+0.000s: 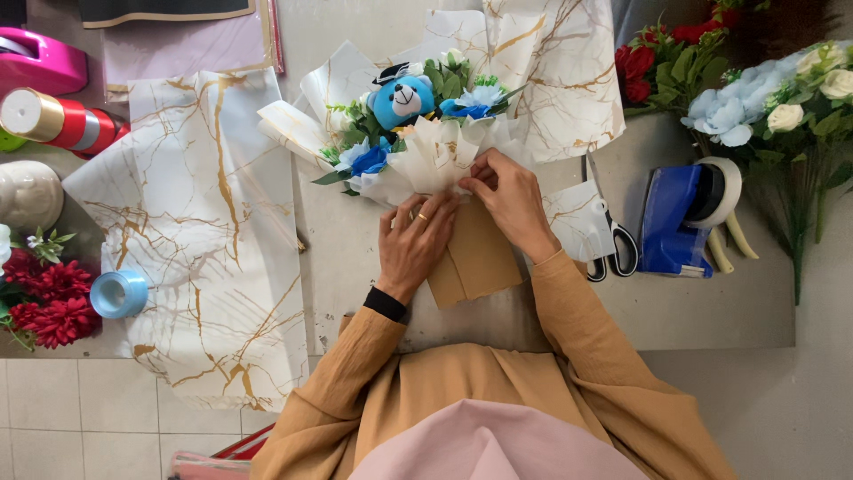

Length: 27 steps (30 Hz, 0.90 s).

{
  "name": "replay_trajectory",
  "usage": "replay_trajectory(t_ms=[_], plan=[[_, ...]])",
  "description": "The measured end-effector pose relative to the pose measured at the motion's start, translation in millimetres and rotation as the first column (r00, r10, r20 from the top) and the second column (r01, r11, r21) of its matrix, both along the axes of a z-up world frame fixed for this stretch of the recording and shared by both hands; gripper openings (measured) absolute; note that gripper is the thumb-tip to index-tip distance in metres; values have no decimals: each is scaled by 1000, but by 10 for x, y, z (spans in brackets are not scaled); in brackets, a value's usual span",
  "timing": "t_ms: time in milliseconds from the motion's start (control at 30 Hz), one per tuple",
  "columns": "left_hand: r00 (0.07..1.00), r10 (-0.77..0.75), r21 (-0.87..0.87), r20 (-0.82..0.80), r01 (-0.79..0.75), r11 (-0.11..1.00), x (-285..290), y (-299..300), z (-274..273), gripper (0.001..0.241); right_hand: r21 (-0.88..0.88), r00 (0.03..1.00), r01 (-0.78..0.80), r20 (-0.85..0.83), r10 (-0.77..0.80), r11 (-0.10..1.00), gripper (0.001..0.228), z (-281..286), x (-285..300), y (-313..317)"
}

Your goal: The person wraps a bouquet containing a blue teddy bear and artificial flowers with white and gold patterned paper. They fold the paper around the bouquet, secure it with tape, and adjust the folds to create a neat presentation.

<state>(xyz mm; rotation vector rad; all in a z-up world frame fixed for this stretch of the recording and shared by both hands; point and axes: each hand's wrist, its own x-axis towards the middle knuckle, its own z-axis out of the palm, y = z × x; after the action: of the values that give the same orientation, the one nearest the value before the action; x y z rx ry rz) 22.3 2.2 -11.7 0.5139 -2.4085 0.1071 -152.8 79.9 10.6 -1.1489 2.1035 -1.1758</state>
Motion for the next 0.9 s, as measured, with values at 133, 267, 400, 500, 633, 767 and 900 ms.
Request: replay_trajectory(t_ms=[133, 267, 400, 500, 633, 767, 900], plan=[[999, -3, -16, 34, 3, 1000, -6, -45, -19, 17, -2, 999, 22, 29, -21, 1000, 28, -50, -2, -14], [999, 0, -35, 38, 2, 999, -9, -41, 29, 15, 20, 999, 12, 40, -13, 1000, 27, -110, -51, -7], [999, -6, -16, 48, 7, 1000, 6, -41, -35, 20, 61, 995, -31, 97, 25, 998, 26, -58, -123, 17], [998, 12, -9, 56, -11, 1000, -6, -38, -32, 19, 67, 996, -25, 85, 19, 997, 24, -47, -114, -2], [998, 18, -21, 64, -17, 1000, 0, -39, -44, 19, 70, 997, -24, 74, 19, 997, 21, -70, -107, -13], [999, 28, -13, 32, -27, 1000, -9, -42, -54, 21, 62, 996, -18, 83, 13, 998, 22, -75, -107, -7], [999, 24, -1, 29, -24, 1000, -9, -35, 2, 23, 52, 997, -15, 73, 11, 999, 24, -155, -111, 16]])
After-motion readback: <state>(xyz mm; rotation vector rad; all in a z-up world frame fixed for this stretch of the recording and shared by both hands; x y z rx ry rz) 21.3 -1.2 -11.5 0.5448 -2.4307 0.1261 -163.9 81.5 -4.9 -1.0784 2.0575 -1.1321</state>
